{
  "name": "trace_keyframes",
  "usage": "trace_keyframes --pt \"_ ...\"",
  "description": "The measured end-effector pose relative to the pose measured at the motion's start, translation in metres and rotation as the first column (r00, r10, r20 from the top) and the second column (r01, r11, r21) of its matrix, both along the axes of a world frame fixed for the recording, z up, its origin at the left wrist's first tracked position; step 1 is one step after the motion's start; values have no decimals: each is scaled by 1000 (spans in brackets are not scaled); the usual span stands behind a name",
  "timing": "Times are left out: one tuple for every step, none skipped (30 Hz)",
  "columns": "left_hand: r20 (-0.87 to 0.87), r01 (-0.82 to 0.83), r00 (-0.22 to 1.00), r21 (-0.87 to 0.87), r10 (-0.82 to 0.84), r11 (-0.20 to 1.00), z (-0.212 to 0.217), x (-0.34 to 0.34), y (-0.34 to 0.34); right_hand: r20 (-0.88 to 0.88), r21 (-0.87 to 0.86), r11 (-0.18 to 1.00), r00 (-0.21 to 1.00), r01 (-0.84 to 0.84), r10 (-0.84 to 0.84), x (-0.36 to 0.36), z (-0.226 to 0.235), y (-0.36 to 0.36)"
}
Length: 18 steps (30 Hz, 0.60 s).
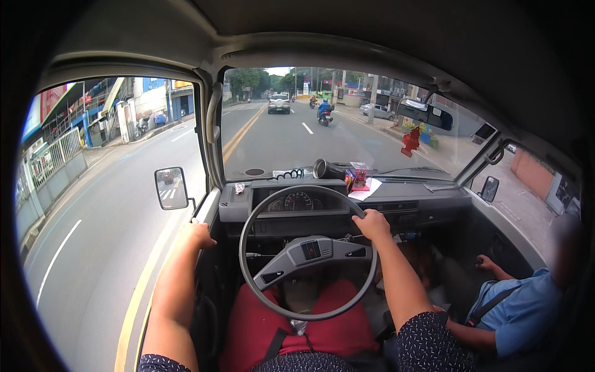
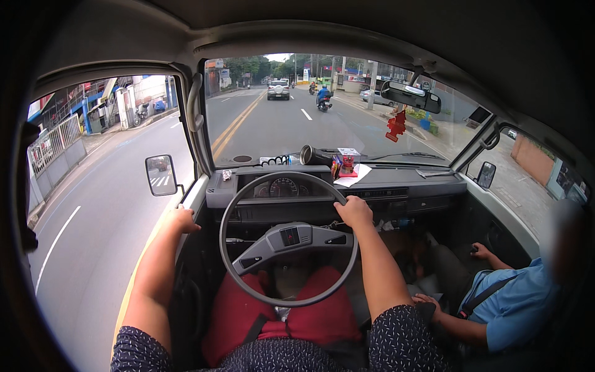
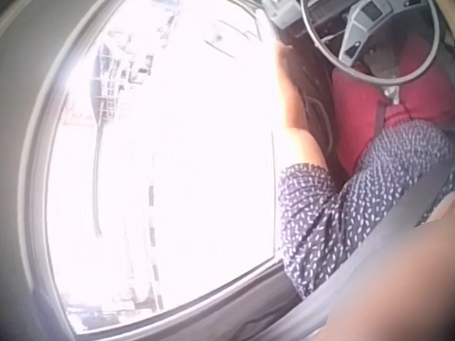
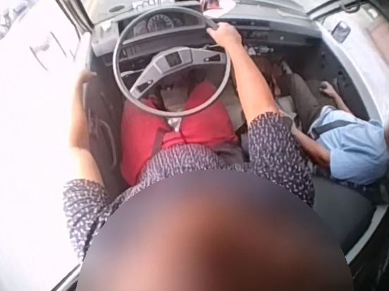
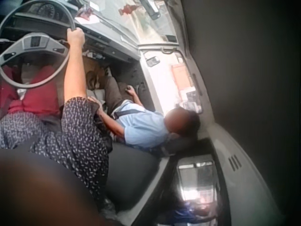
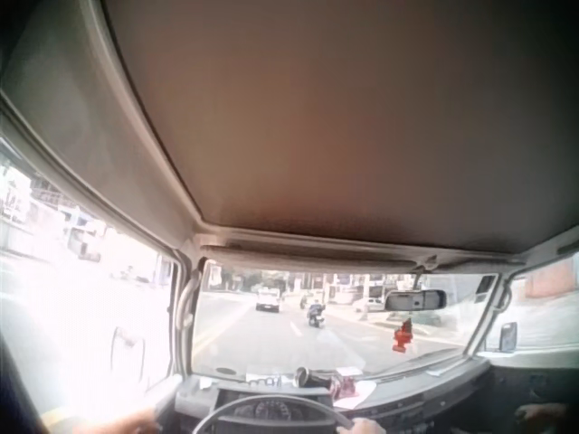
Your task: The person drives a van along a two-lane road, steering with both hands and occasionally glancing at the passenger. The vehicle follows traffic, passes other cars and motorcycles, and navigates through intersections and commercial areas.
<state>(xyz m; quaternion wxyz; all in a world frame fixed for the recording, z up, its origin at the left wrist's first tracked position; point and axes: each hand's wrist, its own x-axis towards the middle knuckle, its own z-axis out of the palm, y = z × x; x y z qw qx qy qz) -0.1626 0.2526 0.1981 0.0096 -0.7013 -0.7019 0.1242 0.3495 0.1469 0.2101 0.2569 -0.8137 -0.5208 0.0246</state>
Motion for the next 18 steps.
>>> trace_keyframes --pt "-12 -9 1000 14 9 1000 0 0 -1 7 8 1000 1000 2 -2 -1 1 0" --pt "-12 -4 1000 9 4 1000 0 -1 -1 27 6 1000 1000 11 -12 -3 3 0" --pt "5 7 1000 12 -7 1000 -1 -2 -1 13 -10 1000 1000 9 -9 -4 3 -1" --pt "17 13 1000 39 -13 999 0 -4 -2 8 -25 1000 1000 10 -10 -4 5 0" --pt "46 37 998 66 -40 997 1 -5 -2 10 -36 999 1000 12 -12 -4 7 1" --pt "69 71 994 128 -80 989 5 -4 -3 16 -25 1000 1000 11 -11 -5 7 1" --pt "102 121 985 191 -142 974 14 -1 -5 26 -25 1000 1000 7 -6 -5 7 2" --pt "110 143 979 249 -174 958 26 5 -9 39 -23 1000 999 8 -7 -5 7 3" --pt "106 217 942 538 -320 815 43 17 -15 55 -25 1000 998 14 -12 -6 8 4" --pt "257 129 761 840 -595 527 62 34 -25 58 -21 1000 998 15 -14 -6 8 4" --pt "347 -33 640 904 -685 426 85 55 -40 67 -22 1000 998 16 -14 -7 8 5" --pt "392 -119 458 917 -798 382 111 76 -60 81 -23 999 997 23 -21 -8 10 6" --pt "392 -198 303 918 -869 345 136 95 -87 74 -22 1000 997 16 -14 -10 11 8" --pt "429 -211 -30 880 -903 425 158 112 -119 74 -27 999 997 21 -19 -10 12 8" --pt "411 -194 -358 846 -838 497 177 125 -153 82 -32 999 996 27 -25 -10 13 8" --pt "368 -109 -584 848 -724 519 191 132 -190 83 -28 999 996 19 -16 -11 13 9" --pt "310 -8 -728 888 -612 460 198 137 -215 88 -24 1000 996 14 -12 -11 14 9" --pt "369 -22 -718 835 -590 549 184 127 -284 93 -20 1000 996 6 -5 -11 14 9"
